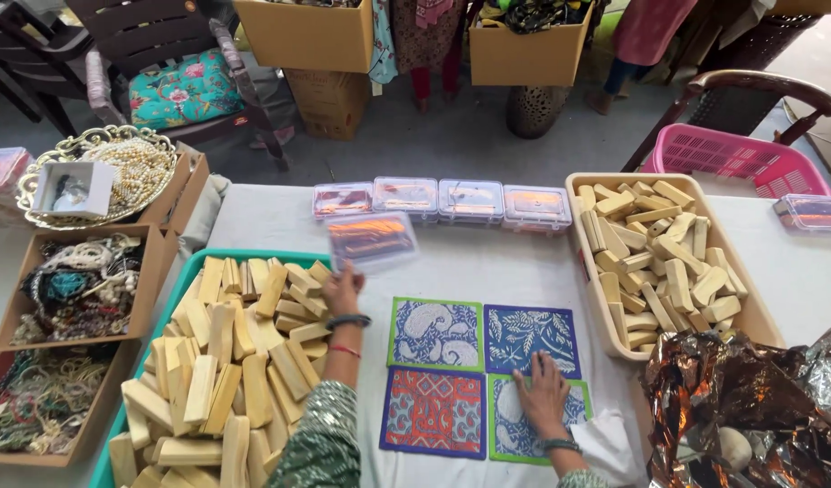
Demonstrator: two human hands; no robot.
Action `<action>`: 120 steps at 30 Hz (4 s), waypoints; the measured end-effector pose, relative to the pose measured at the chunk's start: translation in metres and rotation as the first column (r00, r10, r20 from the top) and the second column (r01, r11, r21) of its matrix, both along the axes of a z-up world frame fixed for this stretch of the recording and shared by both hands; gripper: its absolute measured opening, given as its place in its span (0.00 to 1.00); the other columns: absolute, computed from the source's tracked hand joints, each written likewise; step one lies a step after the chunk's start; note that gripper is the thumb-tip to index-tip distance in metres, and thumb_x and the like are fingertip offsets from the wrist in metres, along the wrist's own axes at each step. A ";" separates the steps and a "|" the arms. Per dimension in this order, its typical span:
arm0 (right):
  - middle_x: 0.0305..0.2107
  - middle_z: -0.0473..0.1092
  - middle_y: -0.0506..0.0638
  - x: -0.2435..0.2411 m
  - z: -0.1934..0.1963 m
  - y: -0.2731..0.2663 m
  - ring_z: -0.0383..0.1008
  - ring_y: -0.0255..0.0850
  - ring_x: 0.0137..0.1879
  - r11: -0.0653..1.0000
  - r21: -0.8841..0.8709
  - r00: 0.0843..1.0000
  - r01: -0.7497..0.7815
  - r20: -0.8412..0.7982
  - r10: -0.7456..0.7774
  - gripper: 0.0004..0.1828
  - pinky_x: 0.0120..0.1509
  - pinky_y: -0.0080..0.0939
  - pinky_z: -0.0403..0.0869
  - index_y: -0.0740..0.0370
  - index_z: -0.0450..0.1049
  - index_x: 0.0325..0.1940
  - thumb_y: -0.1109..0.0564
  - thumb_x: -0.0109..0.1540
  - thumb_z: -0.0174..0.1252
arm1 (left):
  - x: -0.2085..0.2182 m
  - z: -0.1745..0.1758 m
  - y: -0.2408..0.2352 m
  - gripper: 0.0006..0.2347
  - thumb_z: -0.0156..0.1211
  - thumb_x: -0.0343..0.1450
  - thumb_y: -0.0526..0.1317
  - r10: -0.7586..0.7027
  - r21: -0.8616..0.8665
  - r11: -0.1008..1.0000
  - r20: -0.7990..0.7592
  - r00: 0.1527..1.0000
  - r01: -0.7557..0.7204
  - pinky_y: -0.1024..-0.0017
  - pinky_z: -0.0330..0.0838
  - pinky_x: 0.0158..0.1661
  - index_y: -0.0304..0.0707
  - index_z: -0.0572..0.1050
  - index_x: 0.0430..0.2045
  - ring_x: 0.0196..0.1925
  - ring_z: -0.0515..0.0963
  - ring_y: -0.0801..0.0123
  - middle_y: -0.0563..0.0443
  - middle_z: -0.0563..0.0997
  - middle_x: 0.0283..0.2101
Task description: The person wraps small wooden blocks in foil and places them into clear plastic containers. They also wipe the wooden blocks with a white cloth before wrapping them.
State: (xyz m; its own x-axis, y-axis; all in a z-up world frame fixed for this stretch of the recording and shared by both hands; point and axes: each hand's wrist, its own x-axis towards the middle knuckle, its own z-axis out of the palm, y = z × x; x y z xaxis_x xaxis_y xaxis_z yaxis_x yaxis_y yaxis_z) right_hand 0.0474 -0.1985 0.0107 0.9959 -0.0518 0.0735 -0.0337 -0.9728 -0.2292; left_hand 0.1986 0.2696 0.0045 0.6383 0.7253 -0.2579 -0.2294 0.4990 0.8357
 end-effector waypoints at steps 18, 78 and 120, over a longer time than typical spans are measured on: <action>0.68 0.59 0.46 0.007 -0.085 -0.026 0.56 0.38 0.75 0.982 -0.189 0.999 0.010 0.045 -0.001 0.38 0.78 0.50 0.53 0.46 0.67 0.70 0.31 0.59 0.50 | 0.153 -0.007 0.143 0.26 0.60 0.73 0.37 0.250 0.159 0.966 -0.393 0.885 -0.203 0.62 0.85 0.28 0.40 0.60 0.68 0.36 0.82 0.64 0.41 0.74 0.53; 0.34 0.79 0.50 -0.151 0.131 -0.171 0.77 0.38 0.36 0.708 0.705 0.959 -0.054 -0.160 0.233 0.11 0.41 0.40 0.76 0.62 0.81 0.43 0.52 0.62 0.63 | -0.225 -0.079 -0.230 0.14 0.49 0.78 0.44 -0.687 -0.164 0.689 -0.456 0.565 0.706 0.73 0.79 0.26 0.32 0.76 0.47 0.32 0.86 0.61 0.40 0.85 0.36; 0.65 0.56 0.66 -0.098 0.058 -0.140 0.54 0.61 0.71 0.959 0.256 0.993 -0.119 0.013 0.119 0.42 0.73 0.56 0.61 0.63 0.65 0.67 0.50 0.52 0.70 | -0.268 0.041 -0.122 0.14 0.60 0.75 0.43 -0.277 0.569 0.690 -0.363 0.889 0.448 0.78 0.73 0.45 0.34 0.77 0.50 0.45 0.77 0.79 0.56 0.82 0.44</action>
State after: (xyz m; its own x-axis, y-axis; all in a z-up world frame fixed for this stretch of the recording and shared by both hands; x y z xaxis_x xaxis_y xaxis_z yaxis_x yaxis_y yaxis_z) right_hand -0.0508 -0.3384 0.0686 0.9962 0.0504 0.0708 0.0780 -0.8786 -0.4711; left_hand -0.0690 0.1475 0.0458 0.8684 0.4958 -0.0097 0.0970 -0.1506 0.9838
